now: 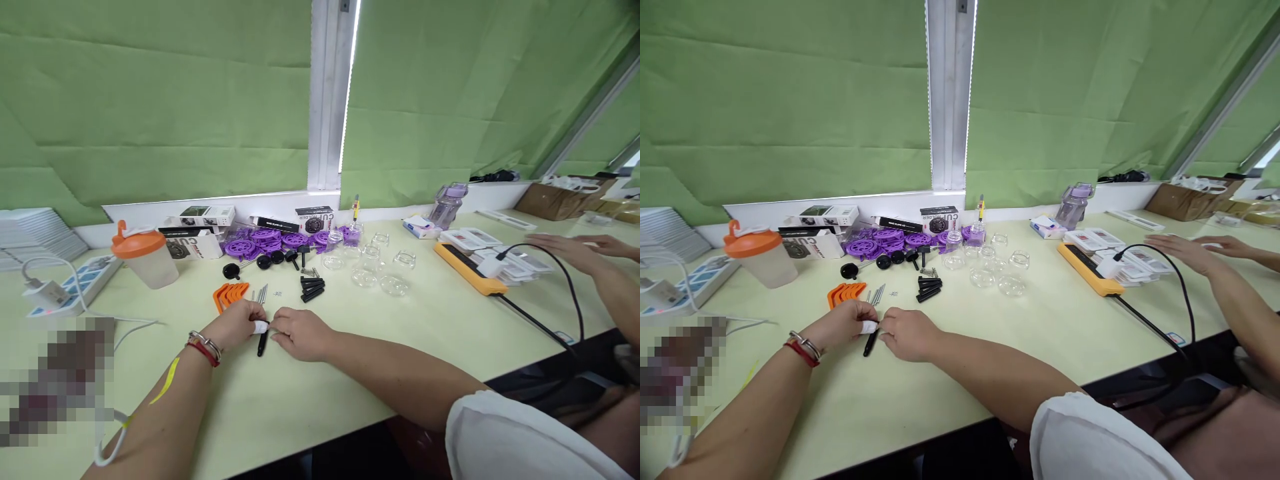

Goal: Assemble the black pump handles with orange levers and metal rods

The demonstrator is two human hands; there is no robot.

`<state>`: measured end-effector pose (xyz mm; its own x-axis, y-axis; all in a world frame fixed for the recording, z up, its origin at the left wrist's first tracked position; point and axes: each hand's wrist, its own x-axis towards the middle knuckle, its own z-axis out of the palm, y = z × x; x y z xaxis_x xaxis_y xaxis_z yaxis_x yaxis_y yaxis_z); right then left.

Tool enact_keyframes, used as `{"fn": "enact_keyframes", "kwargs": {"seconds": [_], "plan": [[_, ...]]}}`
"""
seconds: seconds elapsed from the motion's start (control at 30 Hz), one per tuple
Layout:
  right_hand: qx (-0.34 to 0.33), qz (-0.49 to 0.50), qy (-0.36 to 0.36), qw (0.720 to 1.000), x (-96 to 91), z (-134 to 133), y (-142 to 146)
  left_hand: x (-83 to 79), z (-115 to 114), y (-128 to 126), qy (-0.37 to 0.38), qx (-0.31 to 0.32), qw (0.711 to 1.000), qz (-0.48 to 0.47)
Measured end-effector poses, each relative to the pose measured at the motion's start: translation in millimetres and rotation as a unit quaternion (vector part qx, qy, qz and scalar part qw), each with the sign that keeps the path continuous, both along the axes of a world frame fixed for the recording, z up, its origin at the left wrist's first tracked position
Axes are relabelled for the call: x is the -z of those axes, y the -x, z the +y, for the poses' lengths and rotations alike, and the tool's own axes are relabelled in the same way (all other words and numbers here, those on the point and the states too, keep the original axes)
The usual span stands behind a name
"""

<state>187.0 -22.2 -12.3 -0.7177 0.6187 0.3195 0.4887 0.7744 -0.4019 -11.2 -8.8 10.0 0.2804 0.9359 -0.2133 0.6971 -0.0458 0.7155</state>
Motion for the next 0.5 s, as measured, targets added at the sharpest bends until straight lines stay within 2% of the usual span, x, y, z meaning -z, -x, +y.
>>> {"fn": "enact_keyframes", "kwargs": {"seconds": [0.23, 0.43, 0.5], "plan": [[-0.029, -0.105, -0.085, 0.990, -3.9, -12, 4, -14.4, 0, 5, 0.026, -0.015, 0.998, 0.046], [-0.036, -0.124, -0.073, 0.989, -10.6, -9, 2, -16.6, -2, 3, 0.039, -0.022, 0.998, 0.036], [-0.004, -0.117, -0.062, 0.991, -18.0, 0, -8, -14.2, -1, 4, 0.034, -0.029, 0.998, 0.032]]}}
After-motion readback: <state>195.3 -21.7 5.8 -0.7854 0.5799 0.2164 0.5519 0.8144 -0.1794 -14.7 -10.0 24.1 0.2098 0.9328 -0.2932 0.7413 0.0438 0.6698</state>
